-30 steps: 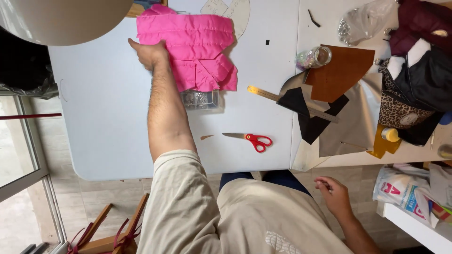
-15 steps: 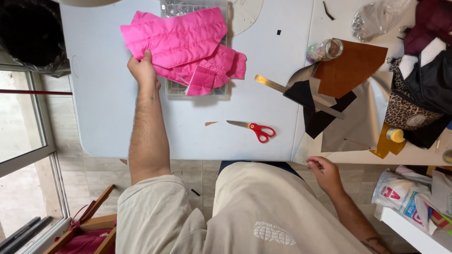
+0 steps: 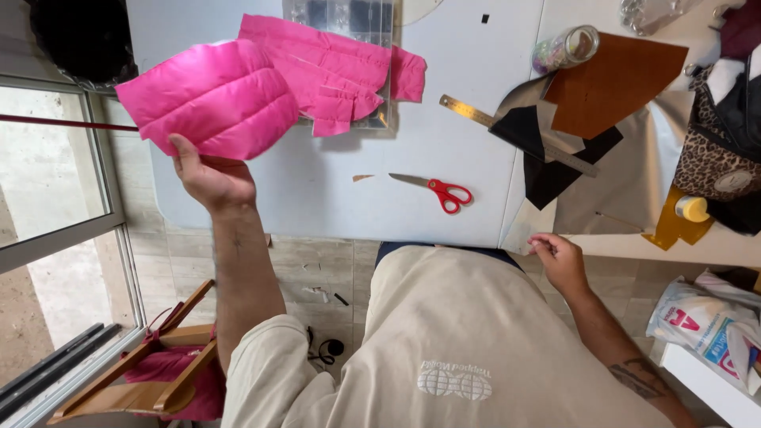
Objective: Assembling a black bag by aligning fabric components, trimming threads with snips, and preparing for sewing.
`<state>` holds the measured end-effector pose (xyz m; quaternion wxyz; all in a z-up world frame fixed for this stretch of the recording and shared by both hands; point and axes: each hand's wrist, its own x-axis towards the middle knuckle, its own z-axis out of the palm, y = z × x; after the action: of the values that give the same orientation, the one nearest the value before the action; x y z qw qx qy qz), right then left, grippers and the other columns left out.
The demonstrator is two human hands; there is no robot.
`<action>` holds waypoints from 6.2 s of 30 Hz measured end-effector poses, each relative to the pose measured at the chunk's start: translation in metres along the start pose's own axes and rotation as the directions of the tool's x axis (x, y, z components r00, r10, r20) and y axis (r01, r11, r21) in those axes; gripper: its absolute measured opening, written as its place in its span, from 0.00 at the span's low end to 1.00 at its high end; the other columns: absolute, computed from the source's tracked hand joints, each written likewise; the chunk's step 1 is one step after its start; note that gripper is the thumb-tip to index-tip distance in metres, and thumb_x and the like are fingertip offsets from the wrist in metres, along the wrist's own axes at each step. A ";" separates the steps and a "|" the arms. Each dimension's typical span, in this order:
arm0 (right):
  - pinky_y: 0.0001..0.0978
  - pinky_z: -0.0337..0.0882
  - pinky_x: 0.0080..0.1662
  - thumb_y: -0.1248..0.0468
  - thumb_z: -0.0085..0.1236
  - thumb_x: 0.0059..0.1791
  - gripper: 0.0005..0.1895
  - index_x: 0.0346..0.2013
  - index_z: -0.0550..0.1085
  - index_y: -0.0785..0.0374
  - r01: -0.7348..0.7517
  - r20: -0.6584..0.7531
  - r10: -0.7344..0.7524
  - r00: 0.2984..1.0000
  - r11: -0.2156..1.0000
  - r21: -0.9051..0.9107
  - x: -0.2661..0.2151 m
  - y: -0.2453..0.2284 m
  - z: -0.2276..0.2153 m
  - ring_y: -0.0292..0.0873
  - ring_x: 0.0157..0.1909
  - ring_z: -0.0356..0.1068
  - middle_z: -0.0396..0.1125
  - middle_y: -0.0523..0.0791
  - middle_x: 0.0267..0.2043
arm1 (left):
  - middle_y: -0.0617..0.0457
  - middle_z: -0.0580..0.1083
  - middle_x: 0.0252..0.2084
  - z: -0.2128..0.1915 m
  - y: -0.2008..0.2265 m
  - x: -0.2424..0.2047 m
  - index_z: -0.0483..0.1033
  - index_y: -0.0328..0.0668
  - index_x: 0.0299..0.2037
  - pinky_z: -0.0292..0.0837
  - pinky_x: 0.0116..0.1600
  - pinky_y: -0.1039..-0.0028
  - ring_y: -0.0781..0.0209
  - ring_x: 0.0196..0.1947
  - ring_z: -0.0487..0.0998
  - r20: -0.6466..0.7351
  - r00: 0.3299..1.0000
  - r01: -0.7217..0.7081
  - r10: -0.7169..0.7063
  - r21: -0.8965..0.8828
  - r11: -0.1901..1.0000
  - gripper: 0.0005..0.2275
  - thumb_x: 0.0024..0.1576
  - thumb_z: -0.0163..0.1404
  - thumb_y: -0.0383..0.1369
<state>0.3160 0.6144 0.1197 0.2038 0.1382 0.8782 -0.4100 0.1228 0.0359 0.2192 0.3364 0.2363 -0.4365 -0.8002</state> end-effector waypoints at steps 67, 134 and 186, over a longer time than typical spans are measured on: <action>0.59 0.45 0.73 0.52 0.61 0.49 0.46 0.76 0.52 0.63 0.558 0.646 0.047 0.762 0.459 -0.691 0.075 -0.118 0.121 0.59 0.81 0.32 0.27 0.45 0.84 | 0.55 0.74 0.36 -0.251 -0.165 -0.015 0.84 0.51 0.38 0.56 0.72 0.55 0.53 0.53 0.71 0.475 0.752 -0.659 -0.457 0.547 -0.516 0.08 0.48 0.60 0.29; 0.39 0.76 0.36 0.66 0.68 0.48 0.15 0.48 0.76 0.64 0.767 0.840 0.241 -0.486 0.577 0.279 -0.836 -0.188 0.877 0.40 0.31 0.68 0.69 0.46 0.32 | 0.47 0.78 0.39 -0.814 0.225 -0.800 0.76 0.45 0.57 0.77 0.31 0.77 0.62 0.32 0.77 -0.858 -0.499 -0.324 -0.124 0.052 0.944 0.20 0.54 0.62 0.30; 0.49 0.74 0.52 0.56 0.55 0.53 0.18 0.56 0.77 0.57 -0.122 -0.174 0.953 -0.249 0.148 0.981 -0.728 -0.011 0.507 0.54 0.49 0.76 0.77 0.48 0.47 | 0.51 0.81 0.28 -0.289 -0.063 -0.731 0.77 0.51 0.45 0.78 0.45 0.62 0.50 0.37 0.83 -0.543 -0.711 -0.154 -0.447 -0.500 0.852 0.15 0.62 0.49 0.51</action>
<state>1.0753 0.1586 0.1754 -0.2304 0.8546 0.3279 -0.3304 0.7797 0.4494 0.0806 0.3754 0.8383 0.3379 -0.2054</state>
